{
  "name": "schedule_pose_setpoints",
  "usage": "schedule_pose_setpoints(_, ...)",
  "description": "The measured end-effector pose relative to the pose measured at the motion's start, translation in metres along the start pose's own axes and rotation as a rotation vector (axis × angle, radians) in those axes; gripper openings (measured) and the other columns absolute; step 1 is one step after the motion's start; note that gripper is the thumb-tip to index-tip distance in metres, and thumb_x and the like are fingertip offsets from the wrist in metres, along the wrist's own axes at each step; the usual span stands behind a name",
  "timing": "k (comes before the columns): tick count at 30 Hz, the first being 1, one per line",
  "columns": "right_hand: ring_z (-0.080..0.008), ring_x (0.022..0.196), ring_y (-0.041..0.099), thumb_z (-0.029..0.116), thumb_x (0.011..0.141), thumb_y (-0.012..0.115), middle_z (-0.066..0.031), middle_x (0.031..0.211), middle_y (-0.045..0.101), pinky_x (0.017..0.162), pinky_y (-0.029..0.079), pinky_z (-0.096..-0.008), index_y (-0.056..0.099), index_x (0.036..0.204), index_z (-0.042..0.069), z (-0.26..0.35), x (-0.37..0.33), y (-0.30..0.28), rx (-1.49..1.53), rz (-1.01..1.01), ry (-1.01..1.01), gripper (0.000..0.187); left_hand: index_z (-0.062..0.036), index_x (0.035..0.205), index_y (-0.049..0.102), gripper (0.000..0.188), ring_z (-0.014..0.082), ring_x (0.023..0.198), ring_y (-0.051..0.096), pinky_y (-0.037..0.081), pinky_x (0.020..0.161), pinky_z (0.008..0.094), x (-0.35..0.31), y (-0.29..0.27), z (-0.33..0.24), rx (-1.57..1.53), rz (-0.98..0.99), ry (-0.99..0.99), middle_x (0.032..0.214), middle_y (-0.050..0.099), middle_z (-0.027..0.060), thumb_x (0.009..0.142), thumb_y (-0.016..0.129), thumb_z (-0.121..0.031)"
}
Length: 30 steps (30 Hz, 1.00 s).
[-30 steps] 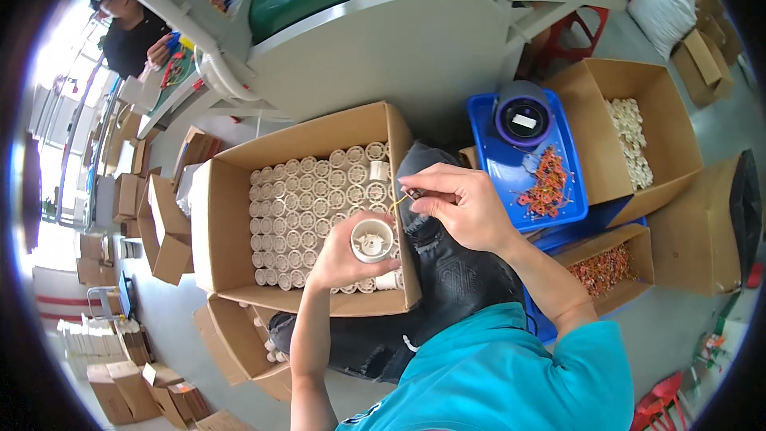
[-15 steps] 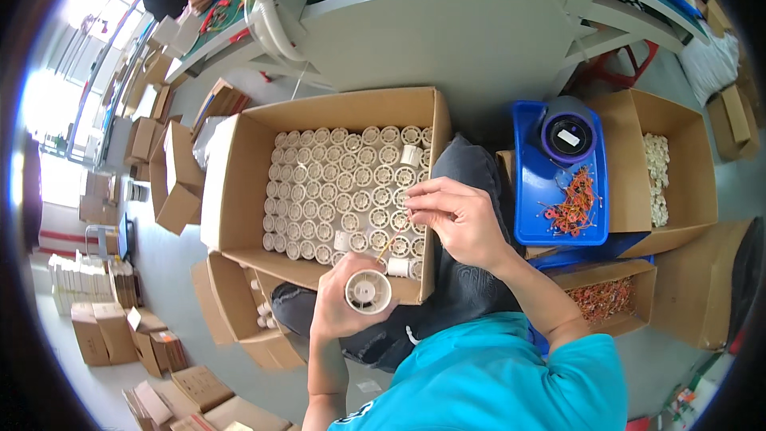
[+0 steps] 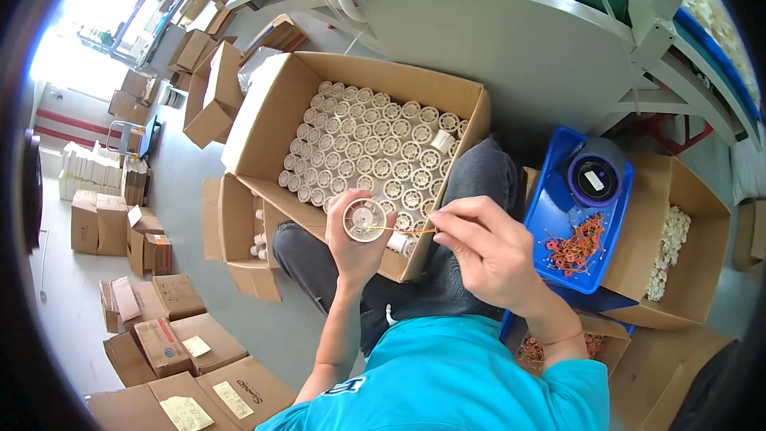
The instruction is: The person assembles electrical components by taking plastic cylinders from a box, inserting wired parts from a tray into each cylinder by hand, and placing the assembled units onto a conveyor belt.
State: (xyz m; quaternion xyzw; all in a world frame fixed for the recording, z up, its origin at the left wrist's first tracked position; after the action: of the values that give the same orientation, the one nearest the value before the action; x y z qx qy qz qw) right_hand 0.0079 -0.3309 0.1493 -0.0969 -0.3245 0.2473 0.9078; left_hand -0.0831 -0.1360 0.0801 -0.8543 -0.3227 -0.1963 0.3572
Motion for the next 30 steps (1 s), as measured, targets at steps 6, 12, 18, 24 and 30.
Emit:
schedule_pose_setpoints(6, -0.024, 0.077, 0.066, -0.008, 0.074, 0.074, -0.0118, 0.095, 0.064, 0.065, 0.055, -0.031, 0.069, 0.1, -0.003, 0.012, 0.001, 0.007, -0.01, 0.027, -0.01, 0.026, -0.0028, 0.116, 0.055, 0.06, 0.0263, 0.097, 0.061, 0.051, 0.082, 0.0343, 0.008, 0.0, -0.004, -0.012, 0.02, 0.069, 0.105, 0.062, 0.012, 0.064, 0.086, -0.002)
schedule_pose_setpoints(12, -0.026, 0.077, 0.066, -0.008, 0.075, 0.072, -0.0129, 0.095, 0.063, 0.064, 0.055, -0.0339, 0.067, 0.101, -0.004, 0.017, 0.007, 0.021, -0.058, 0.03, 0.001, 0.027, -0.0038, 0.118, 0.056, 0.063, 0.0323, 0.097, 0.061, 0.051, 0.08, 0.038, 0.023, -0.008, -0.001, -0.076, 0.06, 0.108, 0.109, 0.06, 0.0163, 0.06, 0.08, 0.005)
schedule_pose_setpoints(18, -0.0234, 0.076, 0.066, -0.011, 0.073, 0.073, -0.0114, 0.093, 0.064, 0.064, 0.055, -0.0307, 0.069, 0.098, -0.003, 0.021, 0.013, 0.04, -0.118, -0.021, 0.057, 0.026, -0.0038, 0.118, 0.056, 0.064, 0.0319, 0.096, 0.062, 0.052, 0.079, 0.0378, 0.032, -0.016, 0.012, -0.145, 0.108, 0.13, 0.108, 0.06, 0.0161, 0.06, 0.083, 0.002)
schedule_pose_setpoints(24, -0.0245, 0.076, 0.066, -0.01, 0.074, 0.072, -0.0119, 0.093, 0.064, 0.064, 0.054, -0.0322, 0.068, 0.098, -0.003, 0.016, 0.024, 0.048, -0.127, 0.042, 0.083, 0.024, -0.0037, 0.117, 0.056, 0.063, 0.0319, 0.095, 0.062, 0.052, 0.077, 0.0376, 0.035, -0.018, 0.022, -0.14, 0.121, 0.113, 0.108, 0.06, 0.0159, 0.061, 0.083, 0.002)
schedule_pose_setpoints(30, -0.0264, 0.077, 0.064, -0.001, 0.074, 0.075, -0.0106, 0.092, 0.062, 0.066, 0.054, -0.0351, 0.067, 0.097, -0.001, 0.003, 0.028, 0.053, -0.162, 0.061, 0.064, 0.025, -0.0055, 0.115, 0.057, 0.063, 0.0316, 0.092, 0.061, 0.048, 0.077, 0.0399, 0.04, -0.003, 0.023, -0.128, 0.158, 0.133, 0.104, 0.061, 0.0135, 0.058, 0.081, 0.0)
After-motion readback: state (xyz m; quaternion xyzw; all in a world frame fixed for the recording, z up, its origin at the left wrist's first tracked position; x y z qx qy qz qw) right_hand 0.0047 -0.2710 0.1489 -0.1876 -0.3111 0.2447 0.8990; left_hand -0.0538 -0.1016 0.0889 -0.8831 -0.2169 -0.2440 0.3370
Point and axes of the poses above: each hand's wrist, its own x-axis towards the middle knuckle, its own y-axis out of the palm, z = x × y, the point moved 1 cm from there along x, towards the middle knuckle
